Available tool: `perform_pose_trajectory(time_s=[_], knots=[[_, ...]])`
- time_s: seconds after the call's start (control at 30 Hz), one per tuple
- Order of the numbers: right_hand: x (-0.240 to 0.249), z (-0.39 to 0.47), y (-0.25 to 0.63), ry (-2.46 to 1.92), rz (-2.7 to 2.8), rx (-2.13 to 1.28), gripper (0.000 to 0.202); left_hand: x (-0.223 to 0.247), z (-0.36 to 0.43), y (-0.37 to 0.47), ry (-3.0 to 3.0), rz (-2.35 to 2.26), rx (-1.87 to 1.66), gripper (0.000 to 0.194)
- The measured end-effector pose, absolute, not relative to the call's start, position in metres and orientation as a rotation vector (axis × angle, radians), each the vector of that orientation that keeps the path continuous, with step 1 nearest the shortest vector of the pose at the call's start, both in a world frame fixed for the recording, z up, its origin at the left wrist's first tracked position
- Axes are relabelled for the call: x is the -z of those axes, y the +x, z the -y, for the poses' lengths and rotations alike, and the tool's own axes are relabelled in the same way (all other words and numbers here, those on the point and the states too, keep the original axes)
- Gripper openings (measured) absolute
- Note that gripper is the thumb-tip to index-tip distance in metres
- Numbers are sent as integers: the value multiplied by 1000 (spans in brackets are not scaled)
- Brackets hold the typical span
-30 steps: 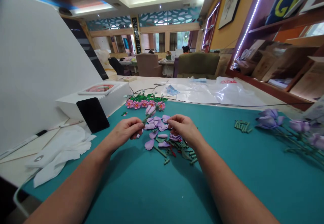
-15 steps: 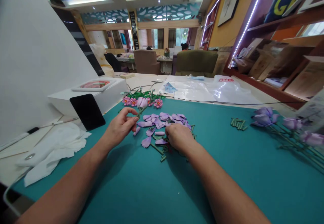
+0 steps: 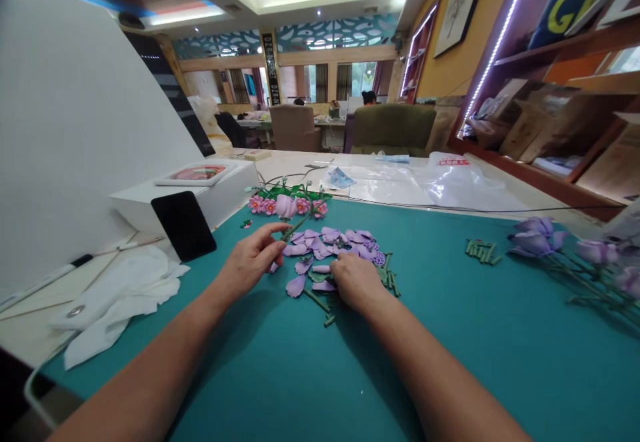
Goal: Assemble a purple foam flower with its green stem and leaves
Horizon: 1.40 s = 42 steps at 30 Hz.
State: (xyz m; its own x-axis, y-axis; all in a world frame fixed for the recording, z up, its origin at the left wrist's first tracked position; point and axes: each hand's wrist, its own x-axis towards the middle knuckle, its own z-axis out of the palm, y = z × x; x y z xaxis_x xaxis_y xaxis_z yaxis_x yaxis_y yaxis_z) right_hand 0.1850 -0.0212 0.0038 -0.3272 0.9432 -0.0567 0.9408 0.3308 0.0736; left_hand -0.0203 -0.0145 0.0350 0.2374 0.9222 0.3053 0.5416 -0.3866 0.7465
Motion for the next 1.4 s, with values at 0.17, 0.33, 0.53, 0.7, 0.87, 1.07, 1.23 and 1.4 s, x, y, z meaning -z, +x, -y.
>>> perform_pose_trajectory(time_s=[0.17,0.33,0.53,0.7,0.87,1.07,1.23,1.4], knots=[[-1,19,188,1768,-2511,-76,23,-35,15,-19,1994,-1296,-1016,30],[-5,21,187,1746,-2477,-63,23,-31,14,-20,1997,-1291,-994,23],[2,17,188,1762,-2492,-89,25,-33,13,-20,2045,-1302,-965,24],[3,13,195,1915,-2755,-1,19,-33,12,-21,2052,-1285,-949,33],[-8,17,187,2165,-3044,628,7,-31,11,-22,2039,-1281,-927,31],[-10,22,169,2125,-2887,1992,18,-30,11,-21,2008,-1247,-925,29],[-3,23,158,2220,-2535,2513,26,-29,12,-18,1995,-1227,-888,28],[4,22,155,2128,-2201,2984,44,-28,17,-13,2045,-1185,-793,27]])
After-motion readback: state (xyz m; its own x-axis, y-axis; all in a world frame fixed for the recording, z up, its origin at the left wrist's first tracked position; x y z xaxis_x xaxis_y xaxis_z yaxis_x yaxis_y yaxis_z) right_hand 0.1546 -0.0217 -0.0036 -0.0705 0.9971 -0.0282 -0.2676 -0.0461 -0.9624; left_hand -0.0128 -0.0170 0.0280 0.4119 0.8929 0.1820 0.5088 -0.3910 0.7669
